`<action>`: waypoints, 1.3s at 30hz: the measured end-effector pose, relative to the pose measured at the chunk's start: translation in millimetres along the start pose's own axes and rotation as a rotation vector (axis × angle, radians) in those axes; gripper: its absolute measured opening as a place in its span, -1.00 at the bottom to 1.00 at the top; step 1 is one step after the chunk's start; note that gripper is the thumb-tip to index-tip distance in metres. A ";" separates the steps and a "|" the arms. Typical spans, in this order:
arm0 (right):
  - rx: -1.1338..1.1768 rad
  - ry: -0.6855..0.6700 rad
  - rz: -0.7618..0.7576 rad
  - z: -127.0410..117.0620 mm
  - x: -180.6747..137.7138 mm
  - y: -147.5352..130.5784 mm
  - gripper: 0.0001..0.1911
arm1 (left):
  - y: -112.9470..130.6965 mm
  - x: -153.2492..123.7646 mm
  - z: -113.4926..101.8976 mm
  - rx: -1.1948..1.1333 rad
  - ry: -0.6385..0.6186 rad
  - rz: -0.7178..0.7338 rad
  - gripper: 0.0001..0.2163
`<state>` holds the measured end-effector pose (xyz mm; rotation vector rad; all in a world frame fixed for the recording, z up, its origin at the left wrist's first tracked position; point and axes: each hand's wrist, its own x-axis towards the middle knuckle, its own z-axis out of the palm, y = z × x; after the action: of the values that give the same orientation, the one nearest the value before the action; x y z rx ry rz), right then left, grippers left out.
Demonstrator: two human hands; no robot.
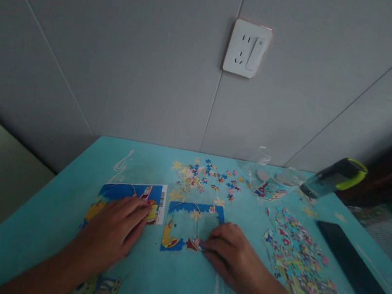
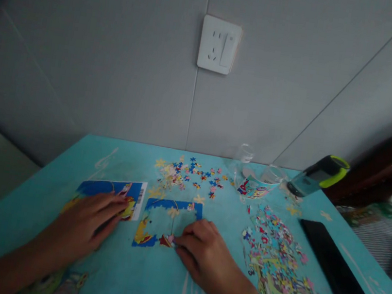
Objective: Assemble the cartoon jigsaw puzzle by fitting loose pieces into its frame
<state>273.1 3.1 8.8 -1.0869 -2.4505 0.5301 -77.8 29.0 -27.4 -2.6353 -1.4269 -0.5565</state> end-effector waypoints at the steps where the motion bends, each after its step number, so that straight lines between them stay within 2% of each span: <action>1: -0.001 -0.004 -0.001 0.0 0.1 -1.8 -0.79 | -0.9 -1.3 1.3 0.008 0.002 0.002 -0.70; 8: -0.012 -0.031 -0.044 -4.5 0.0 -16.2 -0.77 | -0.6 -3.5 2.1 0.038 0.094 0.047 -0.69; 15: -0.026 -0.019 -0.017 -9.4 -0.7 -11.9 -0.77 | 1.9 -2.4 -3.9 -0.010 0.115 0.055 -0.77; 22: -0.041 0.109 -0.007 -12.6 -4.6 -1.4 -0.74 | 21.0 9.0 -23.6 -0.077 0.146 0.130 -0.79; 25: -0.042 0.202 0.078 -13.2 -4.0 8.8 -0.78 | 36.9 12.9 -29.7 -0.119 0.166 0.189 -0.79; 29: -0.105 0.312 0.313 -16.4 0.4 34.3 -0.76 | 65.4 9.8 -30.7 -0.099 0.202 0.341 -0.78; 34: -0.402 0.220 0.558 -26.0 15.6 68.4 -0.66 | 99.0 9.0 -24.5 0.014 0.180 0.556 -0.79; 36: -0.451 0.226 0.602 -29.3 25.5 78.6 -0.64 | 107.6 15.8 -21.2 0.041 0.143 0.567 -0.80; 39: -0.467 0.258 0.640 -31.3 41.6 91.3 -0.62 | 112.9 29.4 -14.9 0.023 0.111 0.490 -0.80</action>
<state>318.7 97.2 -0.9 -2.0097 -2.0116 -0.0328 25.9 -14.6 7.1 -2.7368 -0.7090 -0.6035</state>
